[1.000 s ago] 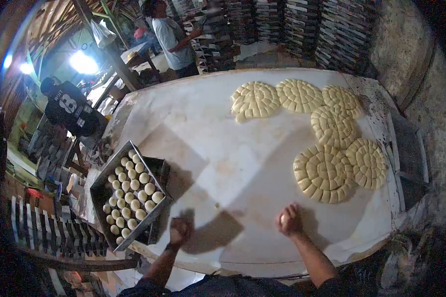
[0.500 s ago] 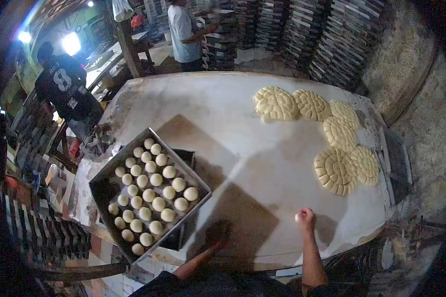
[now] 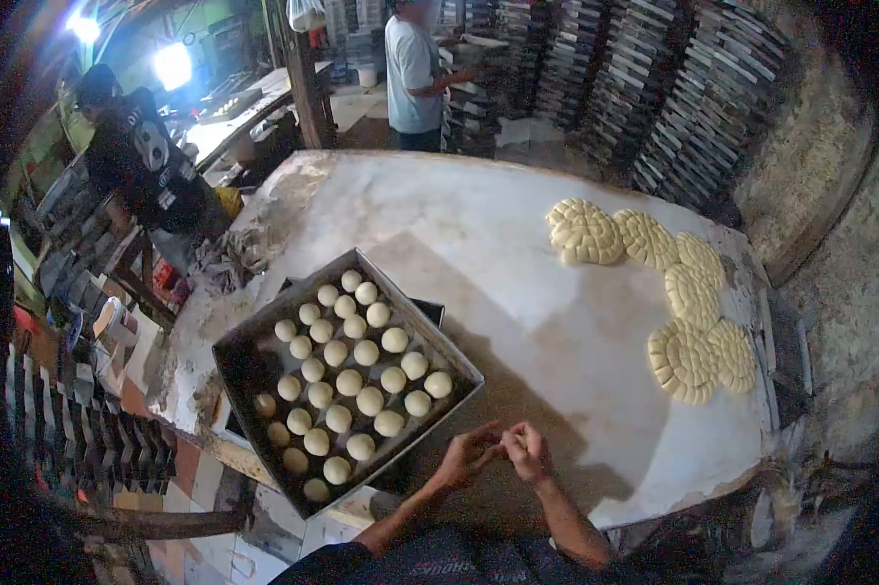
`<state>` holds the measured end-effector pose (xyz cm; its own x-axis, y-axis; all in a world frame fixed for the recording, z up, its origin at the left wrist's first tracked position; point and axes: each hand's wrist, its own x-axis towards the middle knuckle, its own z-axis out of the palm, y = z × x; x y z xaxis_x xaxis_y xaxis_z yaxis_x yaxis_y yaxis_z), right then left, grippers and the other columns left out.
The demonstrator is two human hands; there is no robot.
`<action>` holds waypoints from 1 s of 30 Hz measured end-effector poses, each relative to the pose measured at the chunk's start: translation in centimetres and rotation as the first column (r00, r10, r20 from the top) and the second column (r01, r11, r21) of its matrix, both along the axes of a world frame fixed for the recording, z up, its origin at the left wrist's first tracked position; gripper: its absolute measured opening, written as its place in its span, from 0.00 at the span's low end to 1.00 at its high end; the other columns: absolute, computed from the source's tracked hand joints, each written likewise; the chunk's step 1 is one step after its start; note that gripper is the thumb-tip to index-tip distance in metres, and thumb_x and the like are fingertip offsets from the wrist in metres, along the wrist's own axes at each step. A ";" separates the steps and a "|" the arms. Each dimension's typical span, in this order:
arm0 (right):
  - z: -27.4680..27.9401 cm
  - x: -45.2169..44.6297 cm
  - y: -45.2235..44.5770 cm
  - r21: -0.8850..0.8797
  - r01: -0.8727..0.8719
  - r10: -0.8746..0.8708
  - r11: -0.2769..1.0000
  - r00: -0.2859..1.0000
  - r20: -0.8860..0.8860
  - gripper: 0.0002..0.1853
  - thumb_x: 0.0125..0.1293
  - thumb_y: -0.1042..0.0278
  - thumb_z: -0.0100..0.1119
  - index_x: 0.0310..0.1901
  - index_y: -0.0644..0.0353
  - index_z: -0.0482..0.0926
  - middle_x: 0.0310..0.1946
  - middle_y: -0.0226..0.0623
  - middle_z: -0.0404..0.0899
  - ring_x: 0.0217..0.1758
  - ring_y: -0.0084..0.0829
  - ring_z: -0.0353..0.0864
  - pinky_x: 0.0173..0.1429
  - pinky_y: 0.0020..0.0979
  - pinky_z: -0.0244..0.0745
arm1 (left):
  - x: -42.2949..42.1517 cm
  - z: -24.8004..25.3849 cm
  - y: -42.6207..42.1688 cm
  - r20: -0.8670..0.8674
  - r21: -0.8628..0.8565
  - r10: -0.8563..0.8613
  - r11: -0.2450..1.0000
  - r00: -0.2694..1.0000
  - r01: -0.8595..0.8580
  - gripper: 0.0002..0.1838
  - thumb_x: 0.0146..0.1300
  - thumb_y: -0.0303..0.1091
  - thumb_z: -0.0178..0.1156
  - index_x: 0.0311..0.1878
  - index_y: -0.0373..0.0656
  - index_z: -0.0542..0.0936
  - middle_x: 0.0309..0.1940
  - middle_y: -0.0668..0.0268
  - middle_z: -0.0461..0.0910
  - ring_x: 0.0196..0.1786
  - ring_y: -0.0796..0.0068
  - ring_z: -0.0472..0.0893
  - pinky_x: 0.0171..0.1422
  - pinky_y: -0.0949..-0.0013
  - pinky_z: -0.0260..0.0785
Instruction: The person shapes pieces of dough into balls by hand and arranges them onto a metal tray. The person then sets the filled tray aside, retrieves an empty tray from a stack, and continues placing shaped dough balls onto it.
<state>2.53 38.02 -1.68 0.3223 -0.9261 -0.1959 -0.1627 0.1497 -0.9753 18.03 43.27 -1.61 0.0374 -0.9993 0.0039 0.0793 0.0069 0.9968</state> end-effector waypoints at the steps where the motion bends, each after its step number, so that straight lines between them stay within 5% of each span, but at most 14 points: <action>1: -0.1 -0.6 0.4 0.019 0.002 -0.002 1.000 1.000 -0.010 0.15 0.68 0.56 0.57 0.35 0.62 0.73 0.29 0.30 0.77 0.30 0.20 0.73 0.38 0.30 0.71 | -1.1 -0.2 0.2 -0.010 0.019 -0.002 1.000 1.000 0.002 0.15 0.63 0.28 0.60 0.53 0.37 0.78 0.36 0.49 0.82 0.44 0.61 0.84 0.48 0.63 0.74; 3: 0.0 -1.7 0.4 -0.185 0.007 -0.026 0.983 0.994 -0.104 0.16 0.68 0.56 0.57 0.33 0.61 0.69 0.26 0.33 0.77 0.30 0.21 0.75 0.36 0.31 0.72 | -3.1 -0.2 -0.1 0.039 -0.173 0.040 0.984 0.998 -0.032 0.13 0.66 0.30 0.59 0.52 0.38 0.78 0.34 0.51 0.81 0.41 0.67 0.83 0.45 0.65 0.74; 5: 2.3 -2.6 0.9 -0.364 0.000 -0.095 0.931 0.965 -0.244 0.17 0.67 0.55 0.58 0.32 0.61 0.68 0.23 0.37 0.75 0.30 0.26 0.78 0.34 0.32 0.72 | -3.8 1.0 0.0 0.307 0.088 -0.068 0.995 0.949 0.042 0.13 0.64 0.28 0.59 0.50 0.36 0.77 0.42 0.47 0.80 0.40 0.58 0.84 0.45 0.61 0.74; 7: 3.9 -3.6 1.4 -0.487 0.007 -0.207 0.873 0.910 -0.359 0.18 0.67 0.54 0.59 0.33 0.61 0.69 0.23 0.43 0.75 0.29 0.35 0.79 0.34 0.34 0.73 | -5.5 -0.5 -0.4 0.507 -0.039 -0.059 0.995 0.860 0.091 0.13 0.63 0.29 0.57 0.50 0.36 0.75 0.45 0.45 0.79 0.40 0.47 0.82 0.45 0.54 0.74; 10: -0.2 -7.8 1.0 -0.609 0.072 -0.326 0.790 0.890 -0.318 0.18 0.66 0.52 0.59 0.35 0.62 0.72 0.26 0.47 0.76 0.30 0.48 0.79 0.36 0.38 0.74 | -8.8 -1.7 -0.7 0.600 0.027 -0.123 0.991 0.791 0.133 0.14 0.62 0.32 0.55 0.48 0.35 0.73 0.43 0.43 0.78 0.43 0.38 0.78 0.45 0.46 0.71; 12: -1.5 -12.0 -0.7 -0.491 0.164 -0.380 0.856 0.843 -0.380 0.17 0.67 0.54 0.57 0.35 0.61 0.72 0.27 0.47 0.76 0.32 0.50 0.78 0.36 0.43 0.73 | -11.8 -1.5 -1.4 0.606 -0.039 -0.138 0.978 0.783 0.203 0.14 0.63 0.35 0.53 0.47 0.36 0.73 0.41 0.41 0.78 0.44 0.35 0.78 0.46 0.42 0.70; 14: -4.2 -17.4 -3.1 -0.470 0.225 -0.458 0.854 0.753 -0.472 0.16 0.67 0.54 0.56 0.35 0.61 0.71 0.27 0.48 0.76 0.33 0.52 0.76 0.41 0.46 0.71 | -12.4 2.1 -3.5 0.725 0.190 -0.288 0.957 0.625 0.219 0.17 0.70 0.41 0.48 0.52 0.40 0.75 0.41 0.41 0.76 0.45 0.38 0.76 0.49 0.48 0.69; 16: -4.2 -21.2 -4.2 -0.491 0.174 -0.433 0.854 0.761 -0.483 0.15 0.67 0.56 0.55 0.34 0.60 0.71 0.27 0.47 0.75 0.33 0.51 0.75 0.44 0.46 0.69 | -13.3 2.6 -6.6 0.776 0.206 -0.142 0.978 0.614 -0.035 0.23 0.72 0.47 0.46 0.61 0.42 0.70 0.45 0.40 0.75 0.45 0.37 0.77 0.48 0.44 0.70; 18: -4.4 -23.2 -5.4 -0.521 0.123 -0.413 0.845 0.769 -0.488 0.13 0.67 0.58 0.53 0.34 0.60 0.70 0.27 0.46 0.75 0.34 0.51 0.74 0.47 0.46 0.67 | -13.8 3.1 -8.9 0.917 0.103 -0.043 0.986 0.396 -0.132 0.32 0.70 0.52 0.48 0.70 0.44 0.60 0.53 0.40 0.72 0.46 0.36 0.78 0.48 0.41 0.71; 21: -2.8 -24.4 -5.7 -0.541 -0.033 -0.243 0.840 0.870 -0.430 0.08 0.65 0.66 0.49 0.32 0.60 0.69 0.26 0.44 0.72 0.36 0.48 0.72 0.50 0.47 0.61 | -13.5 -3.4 -6.7 0.968 0.151 -0.118 0.979 0.220 -0.140 0.42 0.65 0.55 0.54 0.75 0.44 0.50 0.58 0.41 0.68 0.46 0.36 0.78 0.47 0.42 0.73; 23: -2.3 -26.0 -4.8 -0.586 -0.079 -0.227 0.806 0.874 -0.430 0.05 0.62 0.68 0.50 0.32 0.60 0.70 0.28 0.42 0.72 0.40 0.47 0.71 0.55 0.47 0.62 | -14.9 0.8 -4.1 0.848 0.438 -0.362 0.890 0.387 -0.127 0.44 0.62 0.52 0.58 0.74 0.42 0.51 0.62 0.41 0.64 0.51 0.38 0.76 0.52 0.40 0.70; 25: -4.0 -28.1 -3.6 -0.632 -0.097 -0.246 0.769 0.868 -0.432 0.05 0.61 0.69 0.51 0.32 0.60 0.70 0.29 0.42 0.72 0.42 0.46 0.71 0.56 0.47 0.63 | -14.1 -1.8 0.6 0.933 0.299 -0.275 0.951 0.232 -0.076 0.41 0.62 0.47 0.58 0.73 0.41 0.54 0.66 0.43 0.62 0.62 0.39 0.69 0.62 0.40 0.62; 27: -6.2 -31.4 -2.5 -0.676 -0.403 -0.085 0.617 0.820 -0.566 0.06 0.58 0.68 0.54 0.32 0.60 0.72 0.33 0.45 0.72 0.44 0.48 0.71 0.59 0.52 0.63 | -10.6 -3.5 3.8 0.976 0.110 -0.136 0.982 0.173 0.153 0.37 0.62 0.44 0.58 0.72 0.40 0.58 0.68 0.46 0.62 0.68 0.41 0.63 0.68 0.42 0.56; 30: -6.2 -33.5 -5.2 -0.658 -0.393 -0.173 0.642 0.762 -0.624 0.08 0.54 0.67 0.56 0.32 0.62 0.72 0.36 0.47 0.71 0.47 0.51 0.70 0.61 0.55 0.61 | -6.2 -4.8 2.7 0.976 -0.118 0.141 0.983 -0.164 0.142 0.21 0.60 0.36 0.56 0.57 0.42 0.74 0.62 0.50 0.69 0.63 0.44 0.68 0.63 0.47 0.60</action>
<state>-30.98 32.81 -7.90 0.5090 -0.7966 0.3262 -0.6842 -0.6044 -0.4082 11.79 45.97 -6.43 -0.1516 -0.9764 0.1539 -0.9852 0.1366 -0.1036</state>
